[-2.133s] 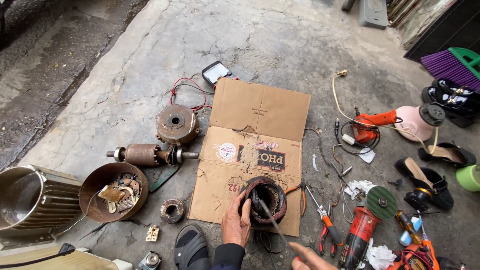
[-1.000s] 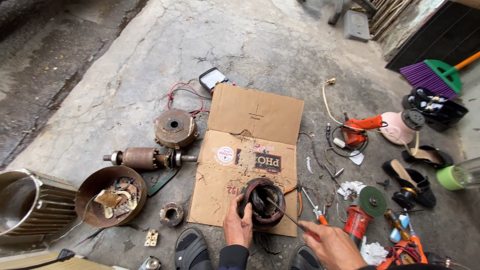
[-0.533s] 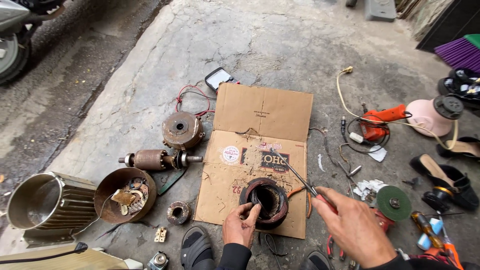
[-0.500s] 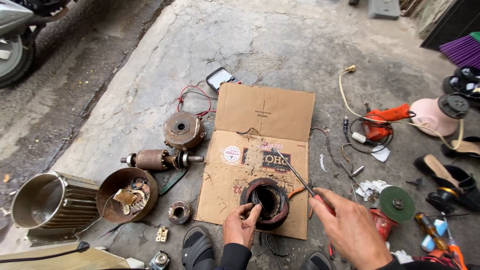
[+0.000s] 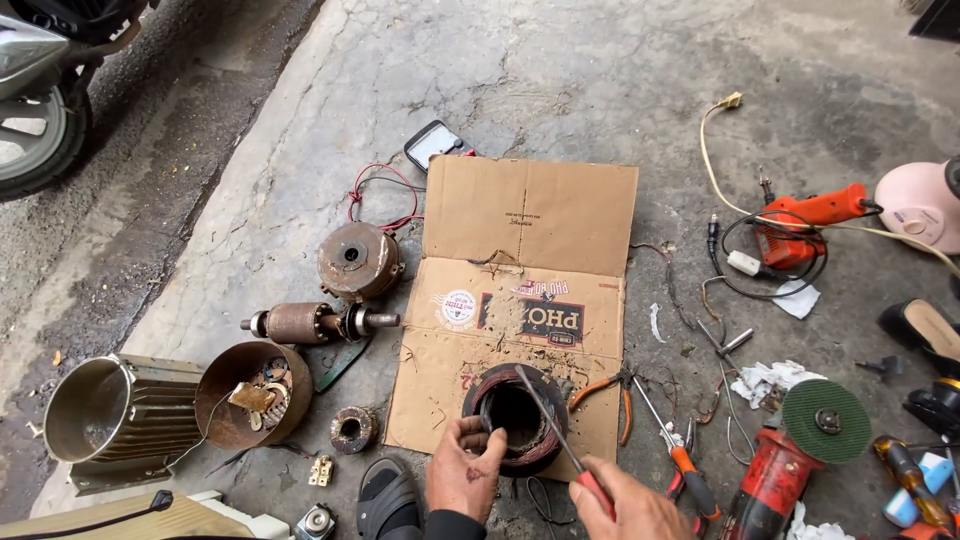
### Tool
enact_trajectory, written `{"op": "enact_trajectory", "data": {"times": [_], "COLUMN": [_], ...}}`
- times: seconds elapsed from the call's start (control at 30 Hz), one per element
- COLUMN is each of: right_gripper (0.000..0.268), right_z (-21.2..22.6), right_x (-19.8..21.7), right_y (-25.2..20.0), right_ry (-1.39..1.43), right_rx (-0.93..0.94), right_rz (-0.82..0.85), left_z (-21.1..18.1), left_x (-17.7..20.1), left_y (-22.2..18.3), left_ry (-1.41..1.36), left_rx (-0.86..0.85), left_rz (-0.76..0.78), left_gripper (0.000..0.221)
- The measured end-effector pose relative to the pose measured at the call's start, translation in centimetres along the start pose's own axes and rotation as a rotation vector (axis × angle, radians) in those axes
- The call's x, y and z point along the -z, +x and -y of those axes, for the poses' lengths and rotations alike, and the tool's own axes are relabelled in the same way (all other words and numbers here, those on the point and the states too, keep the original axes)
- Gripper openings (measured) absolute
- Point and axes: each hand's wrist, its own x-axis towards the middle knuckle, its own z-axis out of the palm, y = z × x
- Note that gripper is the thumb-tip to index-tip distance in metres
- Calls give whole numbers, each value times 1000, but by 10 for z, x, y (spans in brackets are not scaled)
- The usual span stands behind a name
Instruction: Cutting and removing copper windings from an electric motor stator using pliers for disassembly.
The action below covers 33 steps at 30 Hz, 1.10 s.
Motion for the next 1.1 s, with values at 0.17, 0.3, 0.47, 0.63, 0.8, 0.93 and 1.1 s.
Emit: {"op": "enact_trajectory", "data": {"times": [0.17,0.3,0.47,0.63,0.8,0.93,1.1], "right_gripper": [45,43,48,47,48,41,81], "right_z": [1,17,39,79,100,95,120], "right_x": [-10,6,-4,10,25,12,8], "right_y": [2,-7,2,-1,10,43,48], "right_ry": [46,164,278,313,362,345,382], "right_rx": [-99,-141,-139,-187,-324,-329,-93], "right_rz": [-31,-147,-45,70,-47,-67,-215], "left_z": [22,37,27,40,42,48,46], "left_x": [-3,-1,22,30,34,27,20], "left_y": [24,42,57,88,106,108,103], "left_ry": [-124,-404,-293,-356,-498,-508,-340], "left_rx": [27,48,13,-38,7,0,-7], "left_rz": [3,-76,-146,-215,-193,-170,-237], "left_gripper": [39,45,42,43,42,42,39]}}
